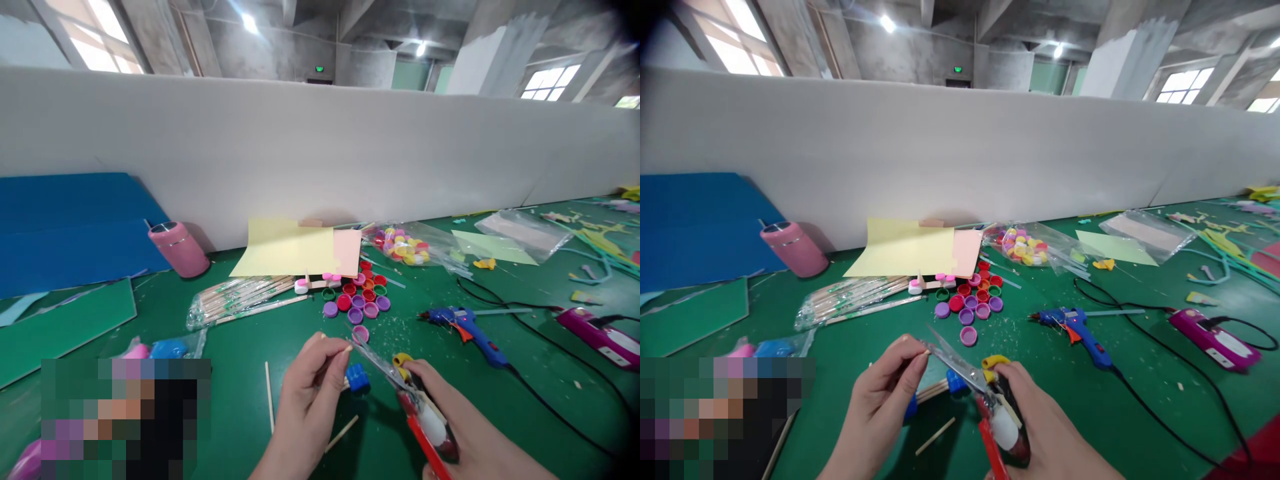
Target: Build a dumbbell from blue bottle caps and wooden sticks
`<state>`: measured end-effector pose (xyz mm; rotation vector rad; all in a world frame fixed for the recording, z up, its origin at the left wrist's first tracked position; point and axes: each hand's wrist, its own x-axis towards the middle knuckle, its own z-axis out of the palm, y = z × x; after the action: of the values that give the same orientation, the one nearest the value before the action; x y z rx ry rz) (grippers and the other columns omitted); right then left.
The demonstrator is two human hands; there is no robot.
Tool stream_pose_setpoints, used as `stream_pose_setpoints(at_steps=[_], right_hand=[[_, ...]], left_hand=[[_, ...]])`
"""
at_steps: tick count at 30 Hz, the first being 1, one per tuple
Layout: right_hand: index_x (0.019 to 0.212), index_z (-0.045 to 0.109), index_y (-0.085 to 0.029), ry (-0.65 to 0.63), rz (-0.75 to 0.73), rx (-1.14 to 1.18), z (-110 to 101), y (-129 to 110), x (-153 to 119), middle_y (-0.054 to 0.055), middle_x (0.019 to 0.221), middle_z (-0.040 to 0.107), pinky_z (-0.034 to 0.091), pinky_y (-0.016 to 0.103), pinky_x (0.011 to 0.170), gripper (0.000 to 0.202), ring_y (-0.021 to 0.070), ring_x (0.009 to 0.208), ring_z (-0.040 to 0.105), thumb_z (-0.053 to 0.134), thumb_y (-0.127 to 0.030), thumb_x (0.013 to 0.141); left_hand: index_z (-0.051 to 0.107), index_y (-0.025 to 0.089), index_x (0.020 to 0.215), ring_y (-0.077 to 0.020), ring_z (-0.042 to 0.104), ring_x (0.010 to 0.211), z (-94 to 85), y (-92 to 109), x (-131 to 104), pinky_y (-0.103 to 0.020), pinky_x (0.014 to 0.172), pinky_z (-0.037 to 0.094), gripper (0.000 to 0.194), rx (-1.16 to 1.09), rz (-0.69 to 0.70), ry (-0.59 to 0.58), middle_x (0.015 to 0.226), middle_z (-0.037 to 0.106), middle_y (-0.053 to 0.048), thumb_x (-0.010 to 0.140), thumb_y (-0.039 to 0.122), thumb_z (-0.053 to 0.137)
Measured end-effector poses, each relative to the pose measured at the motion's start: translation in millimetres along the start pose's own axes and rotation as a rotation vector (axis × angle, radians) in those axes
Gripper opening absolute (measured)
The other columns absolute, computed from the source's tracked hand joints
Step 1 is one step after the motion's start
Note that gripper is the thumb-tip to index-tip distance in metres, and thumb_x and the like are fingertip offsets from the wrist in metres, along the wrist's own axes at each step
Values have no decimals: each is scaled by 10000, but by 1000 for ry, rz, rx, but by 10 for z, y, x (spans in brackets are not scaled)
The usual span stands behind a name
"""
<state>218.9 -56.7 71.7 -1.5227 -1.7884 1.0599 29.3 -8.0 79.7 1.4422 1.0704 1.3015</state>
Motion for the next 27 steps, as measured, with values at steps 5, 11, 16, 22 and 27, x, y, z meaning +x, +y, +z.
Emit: stream_pose_setpoints(at_steps=[5,11,16,22,27], right_hand=[[1091,442,-251,0,10,-20,-17,-92,-4,32,915,573,451,249,646,591,194,735,558,633,-146,541],[1083,433,-210,-80,30,-4,-28,-81,14,54,998,554,448,274,732,596,209,816,558,617,-99,527],[1076,439,-221,-31,22,25,33,-73,11,59,1024,561,437,275,759,571,218,860,557,625,-119,545],[1098,440,-196,-37,-14,27,44,-105,49,75,1067,544,415,273,802,573,228,932,531,632,-151,561],[1021,450,-196,-146,39,25,16,-106,88,41,947,566,432,232,677,502,182,788,542,639,-162,557]], left_hand=[[637,228,734,-177,479,674,1,-37,-13,-254,605,370,154,72,56,-20,691,571,-30,758,120,529],[586,252,806,-170,487,708,-15,-82,-44,-245,632,387,174,156,110,-59,756,542,-21,792,109,488],[552,234,742,-155,480,671,-22,-68,-38,-226,594,383,159,215,121,-74,720,501,-10,802,112,471],[563,213,753,-146,476,640,-19,-74,-29,-224,573,380,146,242,147,-65,694,504,-7,798,110,471],[530,214,785,-130,473,658,-29,-120,-35,-208,580,379,150,297,258,-80,720,493,4,806,90,449]])
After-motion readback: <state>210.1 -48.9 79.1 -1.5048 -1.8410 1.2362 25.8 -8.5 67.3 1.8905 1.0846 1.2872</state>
